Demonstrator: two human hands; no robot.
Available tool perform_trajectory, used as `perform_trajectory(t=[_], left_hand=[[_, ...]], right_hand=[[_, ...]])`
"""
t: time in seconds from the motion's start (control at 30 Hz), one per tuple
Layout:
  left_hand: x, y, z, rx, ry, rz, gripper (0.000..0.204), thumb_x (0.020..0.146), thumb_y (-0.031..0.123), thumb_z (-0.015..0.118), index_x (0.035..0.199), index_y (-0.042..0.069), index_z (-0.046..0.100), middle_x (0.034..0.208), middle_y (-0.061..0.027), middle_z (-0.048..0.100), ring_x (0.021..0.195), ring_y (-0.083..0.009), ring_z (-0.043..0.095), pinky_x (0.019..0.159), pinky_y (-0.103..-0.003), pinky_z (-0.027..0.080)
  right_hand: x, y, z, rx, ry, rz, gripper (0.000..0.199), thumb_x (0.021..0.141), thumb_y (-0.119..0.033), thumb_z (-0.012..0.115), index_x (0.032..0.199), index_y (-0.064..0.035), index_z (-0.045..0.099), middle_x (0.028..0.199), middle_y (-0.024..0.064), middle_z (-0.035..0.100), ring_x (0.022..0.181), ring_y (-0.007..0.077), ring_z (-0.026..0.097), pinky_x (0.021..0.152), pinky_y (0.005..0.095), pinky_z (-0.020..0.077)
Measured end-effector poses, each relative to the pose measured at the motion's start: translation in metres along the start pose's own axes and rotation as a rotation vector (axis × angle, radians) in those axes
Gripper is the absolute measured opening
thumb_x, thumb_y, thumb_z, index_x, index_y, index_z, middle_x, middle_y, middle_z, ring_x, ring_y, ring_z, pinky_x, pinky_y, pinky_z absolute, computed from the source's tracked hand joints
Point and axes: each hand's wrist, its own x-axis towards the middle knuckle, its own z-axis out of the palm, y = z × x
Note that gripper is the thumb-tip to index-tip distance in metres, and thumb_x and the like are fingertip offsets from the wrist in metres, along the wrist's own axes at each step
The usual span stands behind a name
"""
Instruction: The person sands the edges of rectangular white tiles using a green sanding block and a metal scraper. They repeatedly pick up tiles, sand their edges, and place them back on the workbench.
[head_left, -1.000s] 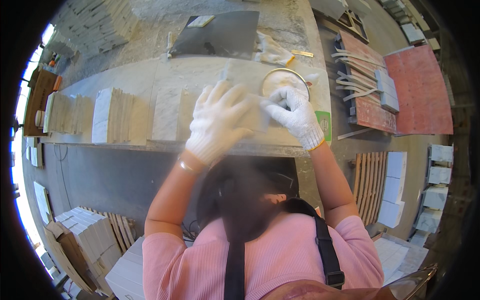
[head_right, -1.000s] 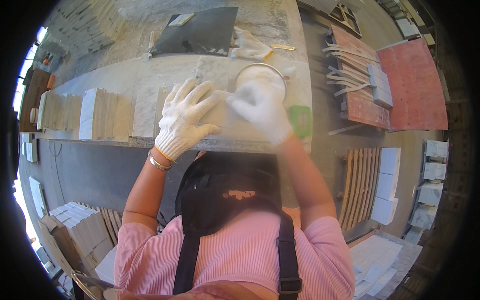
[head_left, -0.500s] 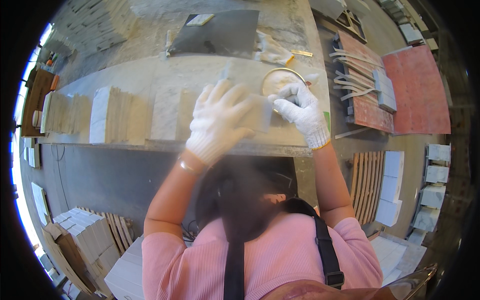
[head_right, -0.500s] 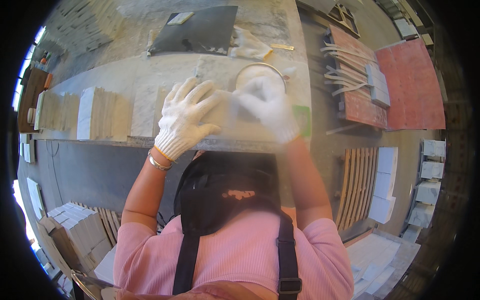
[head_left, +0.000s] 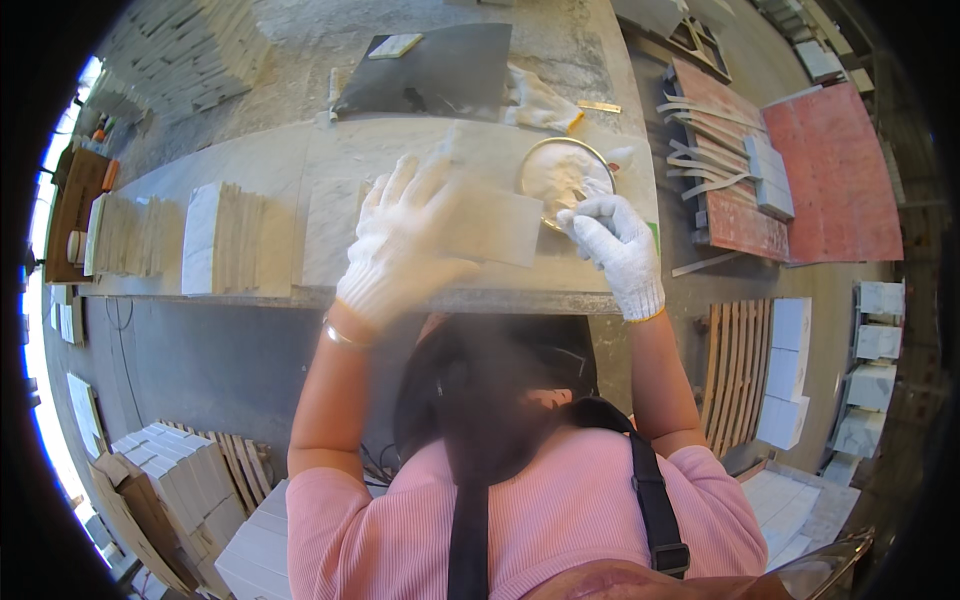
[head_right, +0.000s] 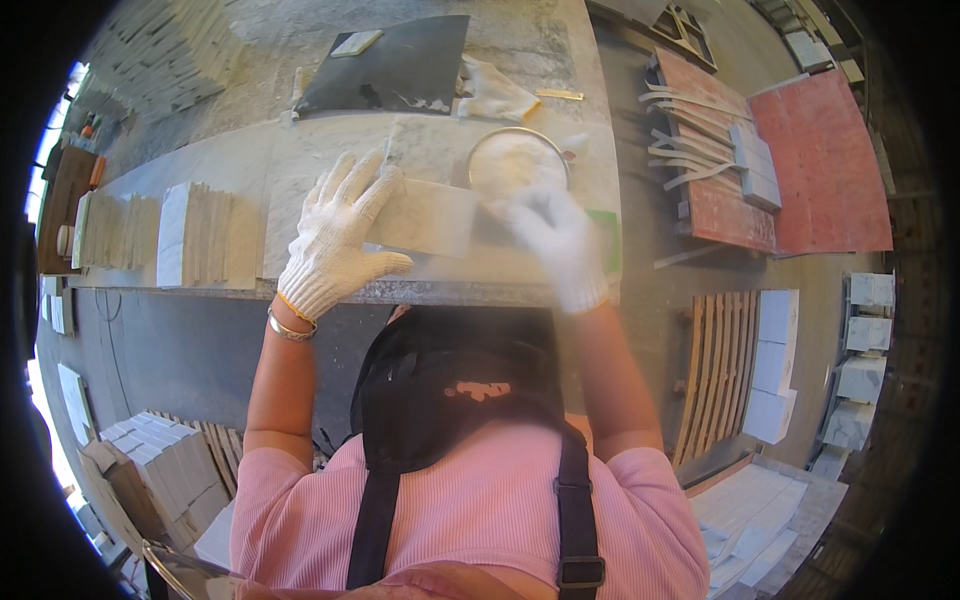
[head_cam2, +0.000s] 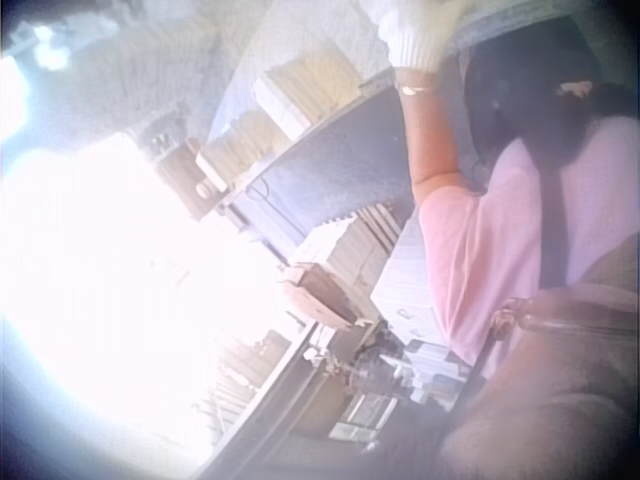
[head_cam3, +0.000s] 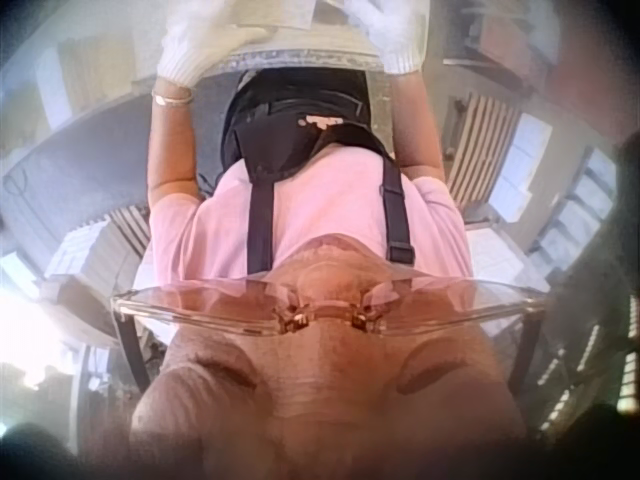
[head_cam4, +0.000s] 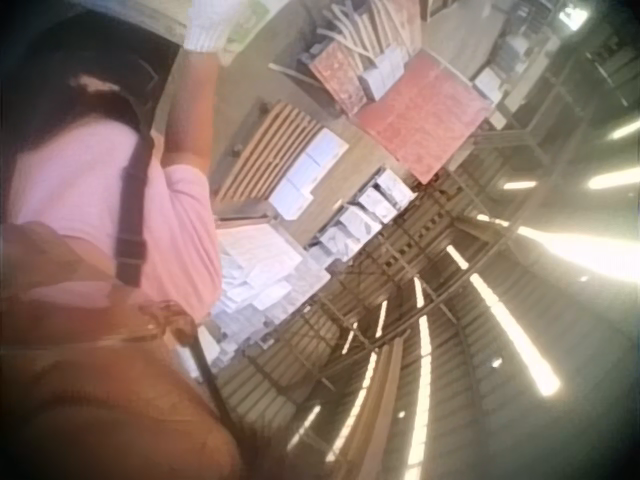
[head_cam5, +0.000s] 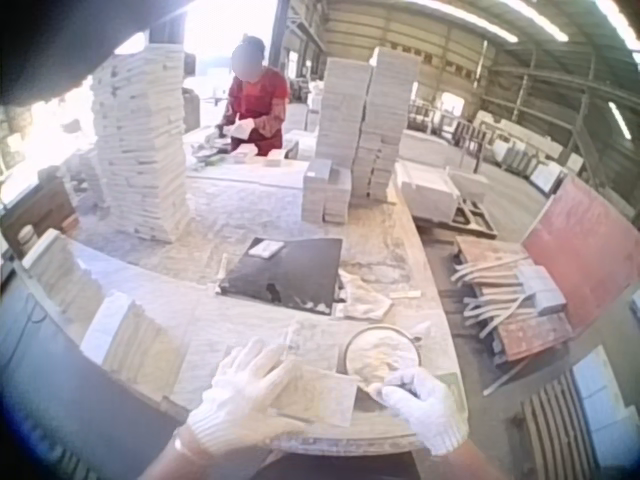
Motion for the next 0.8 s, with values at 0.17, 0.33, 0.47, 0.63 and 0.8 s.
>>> perform_trajectory(t=[0.17, 0.33, 0.47, 0.63, 0.8], left_hand=[[-0.011, -0.024, 0.004, -0.293, 0.043, -0.145, 0.093, 0.074, 0.030, 0.088, 0.156, 0.008, 0.049, 0.158, -0.0182, 0.050, 0.141, -0.0370, 0.052, 0.113, -0.044, 0.045], [-0.026, -0.038, 0.011, -0.831, 0.100, -0.494, 0.079, 0.093, 0.035, 0.077, 0.157, 0.000, 0.045, 0.144, -0.0167, 0.062, 0.123, -0.0249, 0.066, 0.097, -0.034, 0.055], [-0.037, -0.046, 0.011, -1.241, 0.033, -0.633, 0.066, 0.104, 0.042, 0.063, 0.155, 0.003, 0.049, 0.137, -0.0138, 0.065, 0.105, -0.0199, 0.072, 0.078, -0.028, 0.058], [-0.031, -0.046, 0.026, -1.582, 0.151, -0.785, 0.057, 0.111, 0.045, 0.051, 0.150, 0.004, 0.055, 0.129, -0.0091, 0.070, 0.087, -0.0189, 0.073, 0.069, -0.026, 0.056], [-0.031, -0.050, 0.034, -1.417, -0.007, -0.669, 0.066, 0.111, 0.054, 0.043, 0.147, 0.001, 0.056, 0.129, -0.0090, 0.070, 0.088, -0.0189, 0.072, 0.066, -0.026, 0.056]], right_hand=[[-0.010, 0.043, 0.019, -0.060, -0.118, 0.148, 0.024, 0.098, -0.018, 0.067, 0.115, -0.0015, 0.072, 0.101, 0.0058, 0.073, 0.089, 0.0113, 0.064, 0.081, 0.0286, 0.0518], [0.007, 0.091, 0.041, -0.246, -0.143, -0.019, 0.036, 0.100, -0.019, 0.062, 0.131, -0.0013, 0.067, 0.113, 0.0112, 0.075, 0.101, 0.0223, 0.069, 0.089, 0.0358, 0.0537], [0.009, 0.093, 0.027, -0.530, -0.197, -0.102, 0.041, 0.102, -0.015, 0.064, 0.141, -0.0023, 0.063, 0.115, 0.0048, 0.072, 0.093, 0.0101, 0.066, 0.078, 0.0276, 0.0552], [-0.004, 0.062, 0.015, -0.292, -0.004, -0.154, 0.042, 0.103, -0.018, 0.063, 0.142, -0.0010, 0.063, 0.114, 0.0059, 0.072, 0.091, 0.0110, 0.067, 0.069, 0.0254, 0.0551], [-0.001, 0.030, 0.038, -0.072, -0.106, -0.068, 0.056, 0.101, -0.024, 0.066, 0.151, -0.0017, 0.053, 0.106, 0.0079, 0.072, 0.082, 0.0118, 0.067, 0.060, 0.0243, 0.0508]])
